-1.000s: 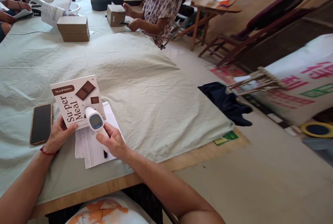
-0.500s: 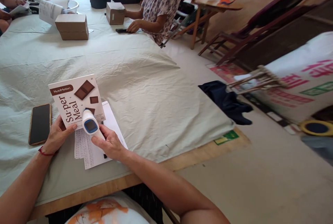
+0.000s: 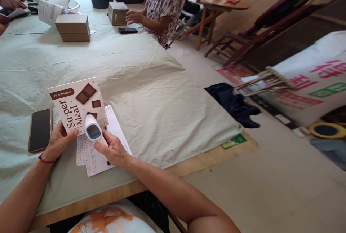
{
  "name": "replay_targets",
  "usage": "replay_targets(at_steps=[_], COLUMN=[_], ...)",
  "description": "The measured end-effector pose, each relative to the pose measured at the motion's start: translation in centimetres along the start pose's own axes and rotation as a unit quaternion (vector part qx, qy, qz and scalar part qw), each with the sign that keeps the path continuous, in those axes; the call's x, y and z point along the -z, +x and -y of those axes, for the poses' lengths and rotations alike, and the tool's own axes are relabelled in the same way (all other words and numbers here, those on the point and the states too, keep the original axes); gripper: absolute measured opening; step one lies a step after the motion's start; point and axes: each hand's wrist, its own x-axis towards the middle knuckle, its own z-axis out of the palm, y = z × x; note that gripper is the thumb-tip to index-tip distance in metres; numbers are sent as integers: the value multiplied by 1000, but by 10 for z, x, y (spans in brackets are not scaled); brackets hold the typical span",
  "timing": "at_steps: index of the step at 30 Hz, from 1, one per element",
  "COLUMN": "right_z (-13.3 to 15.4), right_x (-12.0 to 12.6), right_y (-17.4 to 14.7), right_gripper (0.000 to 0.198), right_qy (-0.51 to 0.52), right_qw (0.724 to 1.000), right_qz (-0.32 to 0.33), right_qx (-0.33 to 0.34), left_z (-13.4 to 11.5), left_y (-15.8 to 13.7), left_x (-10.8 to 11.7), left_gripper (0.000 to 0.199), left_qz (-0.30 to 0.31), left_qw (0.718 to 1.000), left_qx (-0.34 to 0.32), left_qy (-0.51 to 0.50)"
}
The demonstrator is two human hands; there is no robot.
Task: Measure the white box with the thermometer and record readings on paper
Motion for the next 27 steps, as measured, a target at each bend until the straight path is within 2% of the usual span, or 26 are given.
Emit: replay_targets(at_steps=[11,15,20,24,27], right_z=[3,10,17,16,12], right_x=[3,4,6,9,12], right_y=[2,2,4,4,3], right_gripper=[35,40,42,36,37], right_qy=[17,46,71,72,86], right_qw=[1000,998,994,996,996], right_qz=[2,34,56,49,14], right_qx=[11,-24,-53,-30,8], left_z=[0,0,-3,-3,-2], left_y=[0,-2,-4,-3,-3], left_x=[2,4,7,5,4], left_gripper=[70,71,73,71,73], left_qz=[4,-5,-8,-3,-18], left_qw=[1000,999,998,998,997], left_qx=[-1,2,41,60,67], left_qy=[11,40,47,-9,-42])
